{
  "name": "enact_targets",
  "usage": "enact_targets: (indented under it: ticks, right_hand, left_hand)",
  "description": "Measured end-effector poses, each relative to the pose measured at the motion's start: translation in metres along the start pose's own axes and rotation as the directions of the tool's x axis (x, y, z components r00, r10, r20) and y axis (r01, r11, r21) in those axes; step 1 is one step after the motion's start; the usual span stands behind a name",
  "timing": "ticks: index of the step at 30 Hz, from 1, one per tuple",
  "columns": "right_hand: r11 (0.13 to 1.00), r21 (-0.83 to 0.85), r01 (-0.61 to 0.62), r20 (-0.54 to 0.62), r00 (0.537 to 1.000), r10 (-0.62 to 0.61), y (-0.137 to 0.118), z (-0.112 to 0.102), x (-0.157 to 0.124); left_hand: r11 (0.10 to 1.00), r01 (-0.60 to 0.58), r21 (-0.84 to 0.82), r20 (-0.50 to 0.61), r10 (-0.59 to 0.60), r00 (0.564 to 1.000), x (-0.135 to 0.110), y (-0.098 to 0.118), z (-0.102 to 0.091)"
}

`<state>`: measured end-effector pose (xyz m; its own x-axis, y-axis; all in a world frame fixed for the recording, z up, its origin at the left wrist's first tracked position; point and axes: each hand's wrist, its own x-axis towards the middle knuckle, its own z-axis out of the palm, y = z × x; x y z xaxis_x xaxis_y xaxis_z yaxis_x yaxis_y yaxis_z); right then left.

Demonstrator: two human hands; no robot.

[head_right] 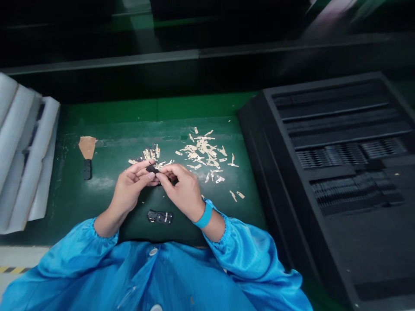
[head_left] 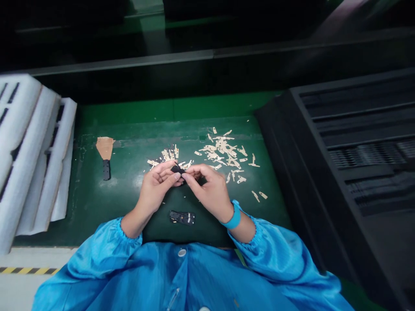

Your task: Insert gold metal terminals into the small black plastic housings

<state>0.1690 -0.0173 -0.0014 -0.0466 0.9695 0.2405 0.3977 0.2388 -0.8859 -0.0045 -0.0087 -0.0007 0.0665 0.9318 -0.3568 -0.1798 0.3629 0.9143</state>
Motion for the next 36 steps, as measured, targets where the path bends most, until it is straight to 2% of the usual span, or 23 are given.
enact_targets:
  ticks: [2,4,6,8,13,16,18,21,24,27,31,36]
  right_hand:
    - [0.976,-0.158,0.152,-0.049,0.986,-0.161,0.002,0.000,-0.002]
    - [0.921,-0.283,0.269,-0.047,0.955,-0.293,0.004,0.000,-0.003]
    - [0.903,-0.298,0.310,-0.035,0.942,-0.335,0.006,0.001,-0.003]
    - [0.918,-0.233,0.320,-0.025,0.942,-0.335,0.007,0.002,-0.002]
    - [0.948,-0.113,0.298,0.034,0.955,-0.296,0.003,0.004,0.001]
    - [0.987,-0.001,0.161,0.013,0.987,-0.161,0.000,0.004,0.001]
    - [0.997,0.050,0.067,-0.009,0.998,-0.066,-0.002,0.003,0.001]
    - [0.999,0.037,0.010,-0.007,1.000,-0.009,-0.004,0.003,0.000]
    - [1.000,-0.014,0.003,-0.013,1.000,-0.003,-0.005,0.004,0.000]
    - [0.997,-0.076,0.015,-0.015,1.000,-0.016,-0.005,0.004,0.001]
    - [0.995,-0.099,0.022,-0.012,1.000,-0.023,-0.005,0.003,0.002]
    - [0.997,-0.054,-0.054,0.013,0.998,0.055,-0.004,0.004,0.002]
  left_hand:
    - [0.999,0.020,-0.029,0.015,-0.019,1.000,-0.002,-0.003,0.002]
    - [0.999,0.040,-0.025,0.043,-0.039,0.998,-0.006,-0.007,0.006]
    - [0.999,0.044,-0.013,0.054,-0.043,0.998,-0.010,-0.010,0.009]
    - [1.000,0.019,-0.022,0.043,-0.018,0.999,-0.012,-0.010,0.011]
    - [1.000,0.010,-0.011,0.072,-0.009,0.997,-0.008,-0.003,0.006]
    - [0.998,0.015,0.059,0.042,-0.017,0.999,-0.006,-0.002,0.004]
    - [0.981,-0.032,0.189,0.021,0.029,0.999,-0.008,-0.003,0.004]
    - [0.867,-0.182,0.464,0.042,0.184,0.982,-0.014,-0.003,0.007]
    - [0.716,-0.301,0.630,0.112,0.301,0.947,-0.018,-0.001,0.010]
    - [0.629,-0.358,0.690,0.153,0.356,0.922,-0.018,0.000,0.010]
    - [0.576,-0.395,0.716,0.186,0.388,0.903,-0.016,-0.001,0.010]
    - [0.475,-0.451,0.756,0.248,0.429,0.868,-0.016,-0.003,0.009]
